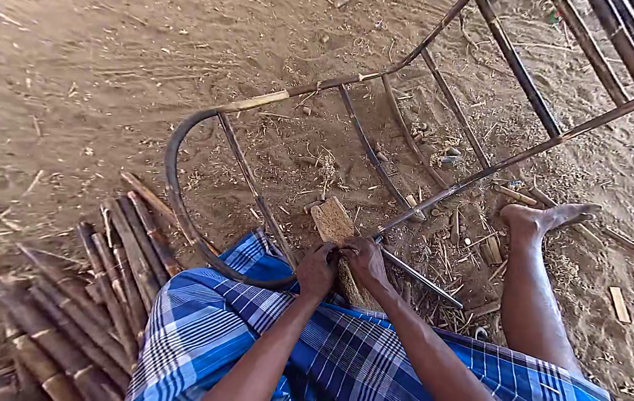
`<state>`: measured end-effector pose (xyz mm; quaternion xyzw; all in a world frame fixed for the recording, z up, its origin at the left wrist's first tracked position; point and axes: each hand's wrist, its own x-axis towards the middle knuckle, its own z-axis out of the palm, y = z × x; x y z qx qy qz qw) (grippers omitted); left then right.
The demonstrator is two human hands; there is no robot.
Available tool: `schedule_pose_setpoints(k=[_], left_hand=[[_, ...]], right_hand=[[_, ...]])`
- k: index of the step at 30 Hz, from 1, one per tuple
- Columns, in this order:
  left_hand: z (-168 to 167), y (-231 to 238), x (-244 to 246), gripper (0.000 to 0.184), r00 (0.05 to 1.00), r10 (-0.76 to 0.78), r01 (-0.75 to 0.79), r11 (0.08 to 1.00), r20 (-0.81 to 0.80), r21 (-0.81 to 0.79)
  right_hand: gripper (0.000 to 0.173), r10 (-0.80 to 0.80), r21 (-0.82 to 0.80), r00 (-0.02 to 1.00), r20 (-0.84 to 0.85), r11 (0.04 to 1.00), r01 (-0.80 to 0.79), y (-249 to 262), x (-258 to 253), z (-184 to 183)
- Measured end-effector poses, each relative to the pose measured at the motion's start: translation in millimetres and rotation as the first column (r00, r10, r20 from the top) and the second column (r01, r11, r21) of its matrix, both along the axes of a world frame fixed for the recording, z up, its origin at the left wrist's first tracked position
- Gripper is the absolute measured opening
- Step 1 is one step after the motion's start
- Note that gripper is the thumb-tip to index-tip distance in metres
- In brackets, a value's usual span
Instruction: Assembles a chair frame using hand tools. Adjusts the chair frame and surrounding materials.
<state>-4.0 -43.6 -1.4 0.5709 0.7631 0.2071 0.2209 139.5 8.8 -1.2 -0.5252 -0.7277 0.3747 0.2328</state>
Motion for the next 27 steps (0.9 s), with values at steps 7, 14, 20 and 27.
schedule_pose_setpoints(k=[7,14,20,27], left_hand=[[3,1,-2,0.014,0.997,0.021,-0.021,1.000,0.079,-0.003],[-4,-1,1,0.014,0.999,0.018,-0.021,0.998,0.047,0.065],[-2,-2,3,0.011,0.998,0.050,-0.052,0.994,0.025,0.101],[-9,-2,0,0.009,0.999,0.025,-0.027,0.991,0.021,0.128]], right_hand=[[0.050,0.025,-0.170,0.971,0.236,0.985,0.016,-8,44,50],[0.031,0.056,-0.147,0.638,0.768,0.985,0.090,-33,180,12],[0.038,0.062,-0.188,0.684,0.727,0.976,0.112,-42,175,36],[0.057,0.066,-0.458,0.979,0.195,0.889,0.031,-71,151,55]])
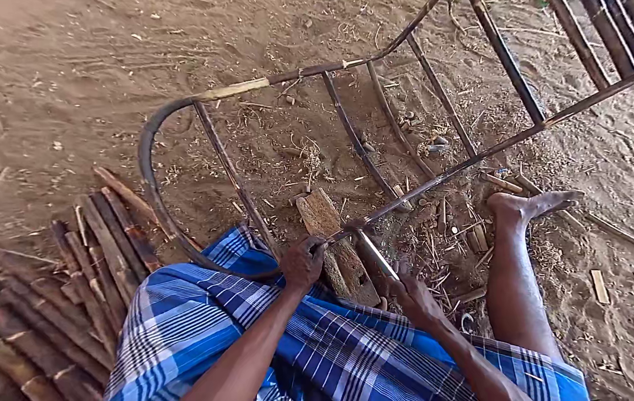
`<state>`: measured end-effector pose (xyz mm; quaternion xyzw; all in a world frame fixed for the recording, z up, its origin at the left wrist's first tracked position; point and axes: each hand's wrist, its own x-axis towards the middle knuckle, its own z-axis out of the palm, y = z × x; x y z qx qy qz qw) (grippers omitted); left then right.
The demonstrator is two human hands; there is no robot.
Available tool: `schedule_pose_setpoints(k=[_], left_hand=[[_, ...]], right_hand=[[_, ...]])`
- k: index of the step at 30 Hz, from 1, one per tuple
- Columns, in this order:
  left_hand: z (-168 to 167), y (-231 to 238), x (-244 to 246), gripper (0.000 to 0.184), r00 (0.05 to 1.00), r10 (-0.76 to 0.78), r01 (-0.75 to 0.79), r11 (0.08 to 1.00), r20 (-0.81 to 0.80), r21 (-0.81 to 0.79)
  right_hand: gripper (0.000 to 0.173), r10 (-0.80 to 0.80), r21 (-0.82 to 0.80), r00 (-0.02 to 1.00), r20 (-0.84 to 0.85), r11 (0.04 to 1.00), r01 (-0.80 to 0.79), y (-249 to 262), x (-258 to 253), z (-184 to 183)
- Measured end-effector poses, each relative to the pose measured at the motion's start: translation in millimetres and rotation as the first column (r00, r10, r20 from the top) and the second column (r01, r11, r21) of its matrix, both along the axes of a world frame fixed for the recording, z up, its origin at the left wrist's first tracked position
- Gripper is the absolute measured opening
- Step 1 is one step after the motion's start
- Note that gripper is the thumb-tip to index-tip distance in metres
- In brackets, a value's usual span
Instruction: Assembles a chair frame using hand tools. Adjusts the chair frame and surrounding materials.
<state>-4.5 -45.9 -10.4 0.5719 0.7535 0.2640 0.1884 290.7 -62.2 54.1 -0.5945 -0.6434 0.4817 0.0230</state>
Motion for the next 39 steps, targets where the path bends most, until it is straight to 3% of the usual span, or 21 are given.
schedule_pose_setpoints(k=[5,9,12,14,16,18,22,26,30,32,34,35,37,39], left_hand=[[-4,0,-2,0.007,1.000,-0.001,0.001,1.000,0.001,0.014],[-1,2,1,0.007,1.000,-0.014,0.014,1.000,-0.011,0.020],[-3,-4,-1,0.008,1.000,-0.024,0.025,1.000,0.005,-0.012],[1,0,-6,0.014,0.998,-0.057,0.058,0.997,0.007,-0.045],[6,-3,-17,0.035,0.991,-0.136,0.136,0.982,0.004,-0.128],[12,-10,-23,0.037,0.978,-0.206,0.195,0.963,-0.039,-0.187],[12,-9,-17,0.026,0.967,-0.219,0.197,0.966,-0.127,-0.170],[8,-12,-18,0.026,0.968,-0.214,0.195,0.971,-0.134,-0.139],[4,-9,-19,0.025,0.965,-0.208,0.198,0.977,-0.158,-0.075],[3,-10,-22,0.024,0.968,-0.200,0.189,0.978,-0.154,-0.082],[3,-13,-20,0.024,0.972,-0.193,0.180,0.978,-0.137,-0.104],[4,-12,-19,0.024,0.973,-0.191,0.179,0.979,-0.128,-0.101],[7,-6,-21,0.024,0.976,-0.183,0.174,0.981,-0.115,-0.080],[7,-10,-22,0.021,0.978,-0.177,0.173,0.984,-0.110,-0.044]], right_hand=[[0.063,0.154,0.004,0.978,0.144,0.988,-0.156,-1,-32,-11],[0.062,0.126,0.057,0.978,0.166,0.989,-0.137,-9,-30,-11],[0.065,0.143,-0.044,0.973,0.181,0.990,-0.137,-11,-31,-10],[0.062,0.072,0.030,0.996,0.058,0.997,-0.074,-11,-28,-13],[0.059,0.046,0.135,0.985,-0.169,0.991,-0.023,-13,-19,-19],[0.060,0.050,0.130,0.957,-0.285,0.991,-0.013,-15,-13,-26],[0.071,0.074,0.031,0.992,-0.102,0.997,-0.071,-5,-8,-33],[0.070,0.118,0.183,0.963,-0.242,0.980,-0.074,-11,-11,-40],[0.070,0.124,0.224,0.934,-0.336,0.973,-0.049,-6,-16,-41],[0.073,0.159,0.217,0.955,-0.251,0.971,-0.104,-3,-19,-46],[0.074,0.183,-0.026,0.983,-0.028,0.983,-0.184,5,-17,-47],[0.074,0.161,-0.088,0.987,-0.001,0.983,-0.160,9,-17,-48],[0.073,0.115,-0.018,0.988,-0.103,0.993,-0.117,15,-19,-42],[0.072,0.151,0.235,0.944,-0.295,0.968,-0.082,6,-19,-42]])
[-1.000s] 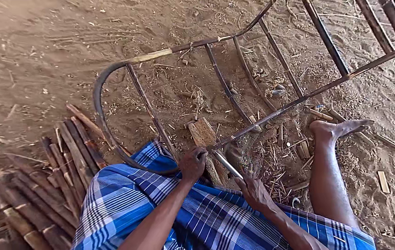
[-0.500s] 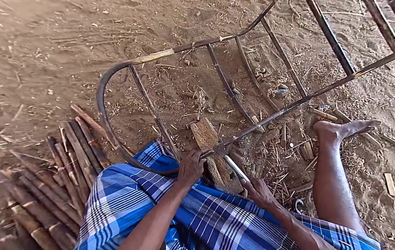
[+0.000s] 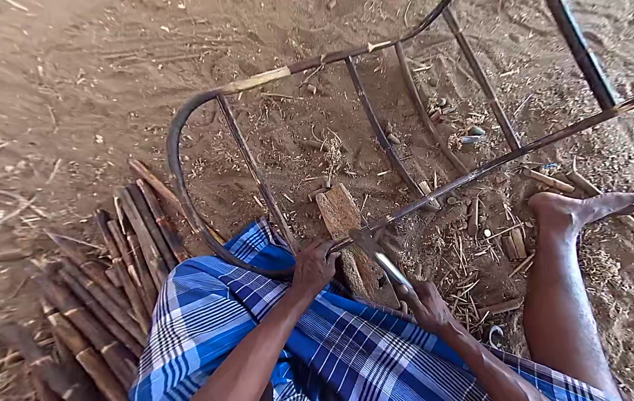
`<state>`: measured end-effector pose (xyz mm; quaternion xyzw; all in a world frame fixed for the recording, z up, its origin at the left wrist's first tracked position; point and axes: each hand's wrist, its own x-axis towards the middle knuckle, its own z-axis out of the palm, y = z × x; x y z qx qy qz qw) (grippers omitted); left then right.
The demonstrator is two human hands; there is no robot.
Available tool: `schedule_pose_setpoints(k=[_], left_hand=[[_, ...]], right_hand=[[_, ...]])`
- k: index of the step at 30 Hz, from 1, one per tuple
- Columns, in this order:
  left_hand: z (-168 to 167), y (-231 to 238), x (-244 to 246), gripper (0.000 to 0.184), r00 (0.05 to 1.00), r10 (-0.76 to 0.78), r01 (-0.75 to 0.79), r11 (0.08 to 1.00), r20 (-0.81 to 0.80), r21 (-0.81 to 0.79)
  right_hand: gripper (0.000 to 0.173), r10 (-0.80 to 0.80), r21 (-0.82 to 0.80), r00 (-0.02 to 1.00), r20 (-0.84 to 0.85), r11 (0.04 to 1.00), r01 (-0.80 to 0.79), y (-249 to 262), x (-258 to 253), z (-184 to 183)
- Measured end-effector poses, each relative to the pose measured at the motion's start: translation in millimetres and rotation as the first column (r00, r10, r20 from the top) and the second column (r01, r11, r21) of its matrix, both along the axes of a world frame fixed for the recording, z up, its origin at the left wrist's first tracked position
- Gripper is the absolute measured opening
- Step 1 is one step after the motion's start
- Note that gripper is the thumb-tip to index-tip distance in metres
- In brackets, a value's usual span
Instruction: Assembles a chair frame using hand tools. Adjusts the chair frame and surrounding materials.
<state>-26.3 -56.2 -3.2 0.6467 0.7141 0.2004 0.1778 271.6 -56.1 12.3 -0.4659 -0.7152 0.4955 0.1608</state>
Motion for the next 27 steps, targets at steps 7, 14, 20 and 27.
schedule_pose_setpoints(k=[7,14,20,27], left_hand=[[0,6,-2,0.023,1.000,-0.003,0.003,1.000,-0.010,-0.015],[5,8,4,0.024,1.000,0.002,-0.002,0.998,0.001,-0.063],[2,3,5,0.022,1.000,-0.026,0.026,0.998,0.003,-0.049],[5,0,3,0.024,1.000,-0.012,0.014,0.997,0.019,-0.073]], right_hand=[[0.073,-0.079,-0.248,0.988,0.135,0.962,0.110,14,6,-2],[0.073,0.040,-0.318,0.955,0.294,0.946,0.058,21,9,-5],[0.069,0.092,-0.118,0.982,0.163,0.990,-0.073,7,15,-8],[0.073,0.043,0.005,0.995,0.088,0.999,-0.044,-1,7,-4]])
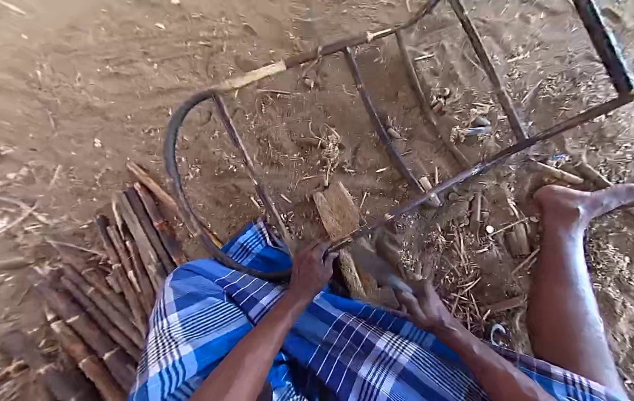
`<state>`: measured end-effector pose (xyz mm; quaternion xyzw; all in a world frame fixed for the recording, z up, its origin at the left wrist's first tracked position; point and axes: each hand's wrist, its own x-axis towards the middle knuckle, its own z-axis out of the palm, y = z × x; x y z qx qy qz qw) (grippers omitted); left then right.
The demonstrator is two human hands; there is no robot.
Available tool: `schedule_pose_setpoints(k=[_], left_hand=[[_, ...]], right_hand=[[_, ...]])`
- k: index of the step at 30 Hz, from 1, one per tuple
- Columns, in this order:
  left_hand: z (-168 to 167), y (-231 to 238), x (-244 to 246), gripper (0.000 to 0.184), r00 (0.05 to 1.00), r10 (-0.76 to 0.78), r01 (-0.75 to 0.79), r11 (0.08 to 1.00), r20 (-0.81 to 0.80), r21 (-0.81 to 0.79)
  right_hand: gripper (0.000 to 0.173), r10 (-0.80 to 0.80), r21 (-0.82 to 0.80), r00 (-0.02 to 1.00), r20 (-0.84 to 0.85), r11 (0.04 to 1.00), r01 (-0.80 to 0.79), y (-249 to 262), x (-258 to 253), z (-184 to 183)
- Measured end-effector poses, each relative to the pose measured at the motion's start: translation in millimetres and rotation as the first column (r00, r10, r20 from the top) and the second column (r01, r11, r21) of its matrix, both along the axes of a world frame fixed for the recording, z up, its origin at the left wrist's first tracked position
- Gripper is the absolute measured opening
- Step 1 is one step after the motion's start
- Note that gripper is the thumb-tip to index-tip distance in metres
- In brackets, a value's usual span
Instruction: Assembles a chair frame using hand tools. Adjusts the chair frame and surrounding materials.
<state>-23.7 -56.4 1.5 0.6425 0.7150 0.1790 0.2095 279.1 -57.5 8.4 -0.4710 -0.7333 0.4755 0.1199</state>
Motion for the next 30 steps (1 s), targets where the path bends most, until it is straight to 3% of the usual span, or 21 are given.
schedule_pose_setpoints(k=[2,3,6,7,9,11,15,19,22,23,25,28,30], left_hand=[[6,6,2,0.025,1.000,0.017,-0.017,1.000,-0.003,-0.024],[6,10,0,0.024,1.000,0.029,-0.029,1.000,-0.003,-0.003],[-1,-2,-5,0.024,1.000,0.007,-0.007,0.999,-0.006,0.038],[-2,-5,-2,0.023,1.000,-0.002,0.003,0.999,-0.008,0.035],[0,1,4,0.027,1.000,0.013,-0.013,1.000,-0.015,-0.024],[5,10,0,0.030,0.999,0.039,-0.040,0.996,-0.021,-0.085],[-4,-2,0,0.026,1.000,-0.016,0.016,1.000,0.001,-0.002],[-6,3,-4,0.030,0.999,-0.029,0.029,0.999,-0.033,-0.025],[1,6,-4,0.031,1.000,-0.018,0.020,0.991,0.016,-0.131],[6,10,-3,0.031,1.000,-0.001,0.006,0.986,0.030,-0.165],[19,11,2,0.029,1.000,0.010,-0.006,0.989,0.030,-0.151],[46,8,18,0.025,1.000,0.007,-0.009,0.996,-0.029,-0.092],[69,14,26,0.024,0.996,-0.007,-0.006,0.990,-0.086,-0.143]], right_hand=[[0.074,-0.015,-0.287,0.979,0.204,0.955,0.075,14,0,3],[0.074,-0.058,-0.293,0.977,0.207,0.949,0.119,20,-3,6],[0.075,-0.072,-0.027,0.996,-0.055,0.997,0.071,1,-5,14],[0.075,-0.042,0.003,0.998,-0.044,0.999,0.042,-5,-1,9],[0.073,-0.017,-0.223,0.987,0.163,0.973,0.054,4,6,-1],[0.073,-0.066,-0.349,0.970,0.235,0.926,0.147,19,0,0],[0.066,-0.199,-0.424,0.978,-0.068,0.893,0.152,10,-2,27],[0.056,-0.419,-0.687,0.882,-0.215,0.707,0.168,6,-23,63],[0.038,-0.501,-0.637,0.850,-0.162,0.711,0.298,-4,-15,88],[0.038,-0.499,-0.621,0.847,-0.182,0.726,0.294,-2,-8,98],[0.055,-0.509,-0.605,0.813,-0.282,0.752,0.261,-1,4,117],[0.051,-0.426,-0.376,0.826,-0.370,0.881,0.286,4,21,148],[0.049,-0.457,-0.409,0.772,-0.442,0.868,0.280,9,22,158]])
